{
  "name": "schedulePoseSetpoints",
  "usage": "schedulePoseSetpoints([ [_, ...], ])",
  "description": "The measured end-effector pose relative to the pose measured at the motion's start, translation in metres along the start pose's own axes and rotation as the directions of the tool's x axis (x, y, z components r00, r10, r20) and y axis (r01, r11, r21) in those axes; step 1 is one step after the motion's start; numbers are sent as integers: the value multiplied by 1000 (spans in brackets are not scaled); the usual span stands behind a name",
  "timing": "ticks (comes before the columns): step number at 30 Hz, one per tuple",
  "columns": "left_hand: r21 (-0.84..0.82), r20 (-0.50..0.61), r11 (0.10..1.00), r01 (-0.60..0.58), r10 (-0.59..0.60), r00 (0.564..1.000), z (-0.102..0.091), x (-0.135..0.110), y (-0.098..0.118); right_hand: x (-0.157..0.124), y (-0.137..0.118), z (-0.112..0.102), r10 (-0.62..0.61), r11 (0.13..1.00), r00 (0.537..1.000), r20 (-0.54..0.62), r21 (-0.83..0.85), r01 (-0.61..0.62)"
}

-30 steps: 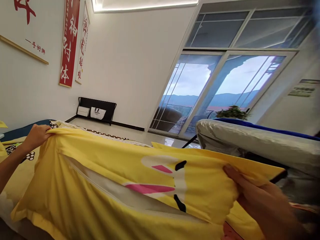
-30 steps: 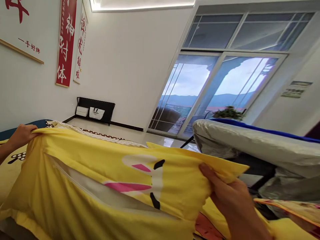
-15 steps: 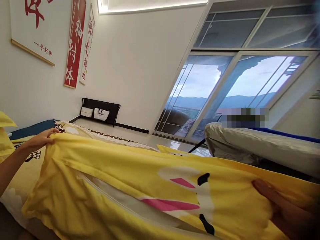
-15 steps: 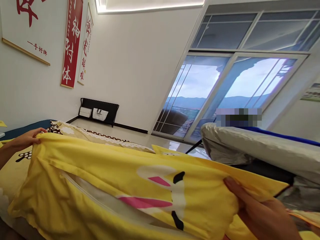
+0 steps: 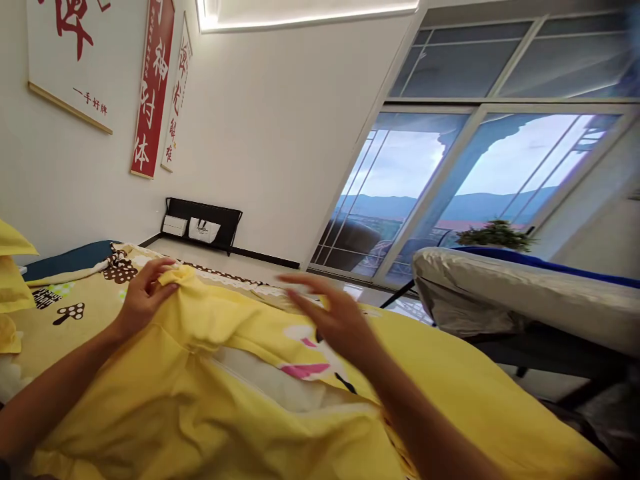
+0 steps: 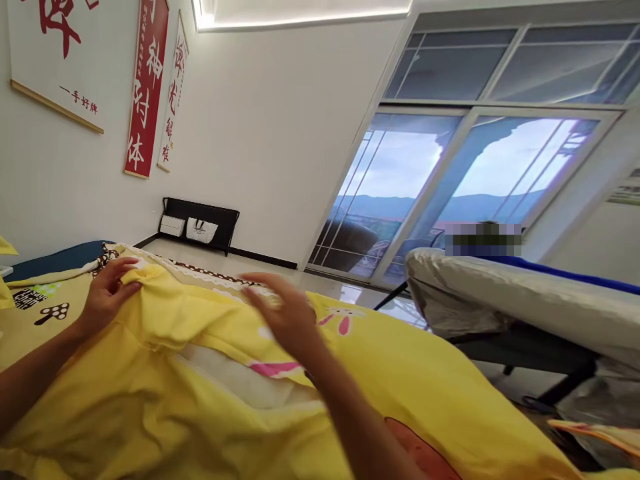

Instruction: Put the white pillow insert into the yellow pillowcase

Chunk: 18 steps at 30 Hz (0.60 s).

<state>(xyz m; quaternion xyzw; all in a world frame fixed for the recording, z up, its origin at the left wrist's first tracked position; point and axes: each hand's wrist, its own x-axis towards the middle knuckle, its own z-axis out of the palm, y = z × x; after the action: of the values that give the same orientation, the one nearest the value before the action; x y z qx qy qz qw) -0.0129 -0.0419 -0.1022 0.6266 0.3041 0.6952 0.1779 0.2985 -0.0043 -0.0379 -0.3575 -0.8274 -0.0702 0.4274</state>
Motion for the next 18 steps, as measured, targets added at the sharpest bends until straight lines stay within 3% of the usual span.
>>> schedulePoseSetpoints([
  [2,39,11,998,-51,50,999,15,-4,-2,19,-55,40,-184,974,955,233,171,146],
  [4,74,40,993,-95,92,995,20,-7,-4,32,-85,74,-255,958,920,296,206,199],
  [7,185,126,958,-219,198,972,12,-11,-7,40,-88,110,-191,962,926,327,248,111],
  [9,300,119,917,-261,236,964,1,-13,-11,42,-79,124,-122,948,943,310,318,18],
  [11,423,-19,896,-135,158,987,-9,-14,-15,43,-74,132,-70,913,968,243,406,-36],
  [13,476,-125,872,111,-58,991,-17,-13,-17,44,-76,134,-31,864,985,169,500,-59],
  [15,480,-71,833,275,-275,959,-21,-12,-16,45,-82,134,-13,830,992,124,554,-58],
  [16,470,-15,834,290,-321,947,-21,-11,-13,45,-86,133,-17,830,994,108,555,-46],
  [18,421,49,875,238,-284,957,-17,-9,-5,47,-91,131,-44,863,996,79,504,-2],
])
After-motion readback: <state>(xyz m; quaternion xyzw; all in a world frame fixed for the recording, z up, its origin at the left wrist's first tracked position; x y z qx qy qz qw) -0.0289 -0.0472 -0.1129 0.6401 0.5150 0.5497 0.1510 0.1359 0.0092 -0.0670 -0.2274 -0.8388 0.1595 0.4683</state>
